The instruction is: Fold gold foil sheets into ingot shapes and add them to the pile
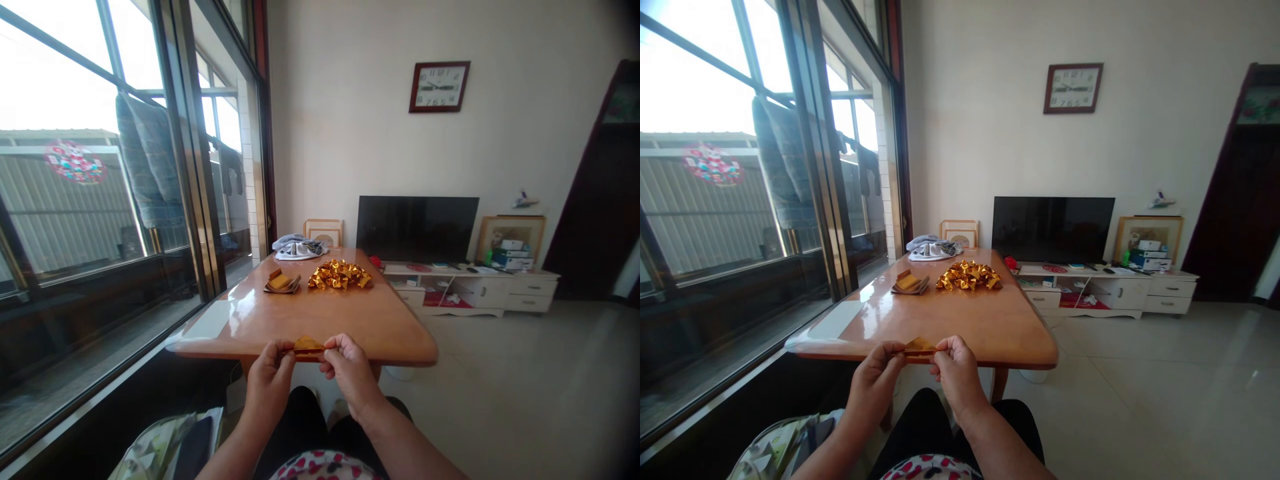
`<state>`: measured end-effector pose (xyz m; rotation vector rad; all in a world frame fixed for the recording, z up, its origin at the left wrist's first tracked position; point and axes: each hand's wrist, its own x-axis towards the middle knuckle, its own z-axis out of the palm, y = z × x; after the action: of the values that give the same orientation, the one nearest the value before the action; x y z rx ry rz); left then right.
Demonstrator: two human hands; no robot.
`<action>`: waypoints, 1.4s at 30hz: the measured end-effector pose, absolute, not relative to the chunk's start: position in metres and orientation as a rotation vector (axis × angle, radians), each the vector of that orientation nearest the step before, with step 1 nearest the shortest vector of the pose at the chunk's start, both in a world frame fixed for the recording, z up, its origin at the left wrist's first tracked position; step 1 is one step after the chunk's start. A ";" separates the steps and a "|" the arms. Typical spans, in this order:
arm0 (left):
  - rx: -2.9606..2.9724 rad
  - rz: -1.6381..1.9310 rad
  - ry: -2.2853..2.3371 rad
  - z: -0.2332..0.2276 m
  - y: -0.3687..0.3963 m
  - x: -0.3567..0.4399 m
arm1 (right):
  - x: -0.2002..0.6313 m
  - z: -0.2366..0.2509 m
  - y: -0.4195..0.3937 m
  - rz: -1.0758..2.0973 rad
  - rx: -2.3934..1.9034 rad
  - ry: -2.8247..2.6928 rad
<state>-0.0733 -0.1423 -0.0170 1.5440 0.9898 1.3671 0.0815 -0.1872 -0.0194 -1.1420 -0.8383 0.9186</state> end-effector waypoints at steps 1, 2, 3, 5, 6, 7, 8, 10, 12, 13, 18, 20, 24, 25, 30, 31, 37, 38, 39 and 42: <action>1.559 1.372 0.978 -0.017 -0.143 -0.073 | 0.082 -0.020 -0.187 0.918 -1.145 -0.837; 1.578 1.374 0.961 -0.018 -0.143 -0.072 | 0.082 -0.021 -0.186 0.914 -1.151 -0.839; 1.590 1.374 0.945 -0.018 -0.143 -0.072 | 0.082 -0.022 -0.186 0.909 -1.161 -0.843; 1.581 1.374 0.925 -0.019 -0.144 -0.070 | 0.083 -0.023 -0.185 0.902 -1.181 -0.852; 1.567 1.375 0.915 -0.019 -0.144 -0.070 | 0.084 -0.023 -0.184 0.906 -1.188 -0.858; 1.548 1.373 0.905 -0.019 -0.143 -0.069 | 0.084 -0.024 -0.184 0.913 -1.192 -0.866; 1.527 1.367 0.898 -0.020 -0.142 -0.069 | 0.084 -0.024 -0.184 0.923 -1.194 -0.879; 1.487 1.337 0.891 -0.021 -0.140 -0.069 | 0.085 -0.024 -0.183 0.938 -1.198 -0.908; 1.447 1.287 0.897 -0.024 -0.137 -0.069 | 0.086 -0.025 -0.183 0.931 -1.206 -0.936; 1.429 1.261 0.902 -0.025 -0.136 -0.069 | 0.087 -0.026 -0.183 0.918 -1.213 -0.947; 1.410 1.206 0.937 -0.032 -0.130 -0.067 | 0.090 -0.029 -0.181 0.823 -1.279 -1.026; 1.432 1.204 0.948 -0.035 -0.127 -0.066 | 0.091 -0.028 -0.181 0.784 -1.297 -1.065; 1.489 1.220 0.954 -0.040 -0.122 -0.065 | 0.091 -0.027 -0.184 0.721 -1.315 -1.123; 1.500 1.226 0.952 -0.041 -0.121 -0.065 | 0.091 -0.027 -0.184 0.706 -1.320 -1.134; 1.556 1.221 0.934 -0.039 -0.121 -0.064 | 0.092 -0.030 -0.184 0.657 -1.330 -1.173; 1.567 1.217 0.937 -0.038 -0.122 -0.064 | 0.093 -0.031 -0.184 0.656 -1.329 -1.173; 1.596 1.215 0.970 -0.039 -0.123 -0.065 | 0.095 -0.033 -0.182 0.624 -1.339 -1.188; 1.594 1.216 0.975 -0.040 -0.123 -0.065 | 0.096 -0.034 -0.182 0.611 -1.348 -1.198; 1.591 1.217 0.980 -0.041 -0.122 -0.064 | 0.095 -0.034 -0.182 0.597 -1.357 -1.205; 1.585 1.206 0.986 -0.042 -0.120 -0.064 | 0.094 -0.035 -0.183 0.576 -1.375 -1.210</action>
<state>-0.0644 -0.1203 -0.0418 1.5852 0.9864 1.2065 0.0941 -0.1834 -0.0349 -1.3751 -1.2095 0.5755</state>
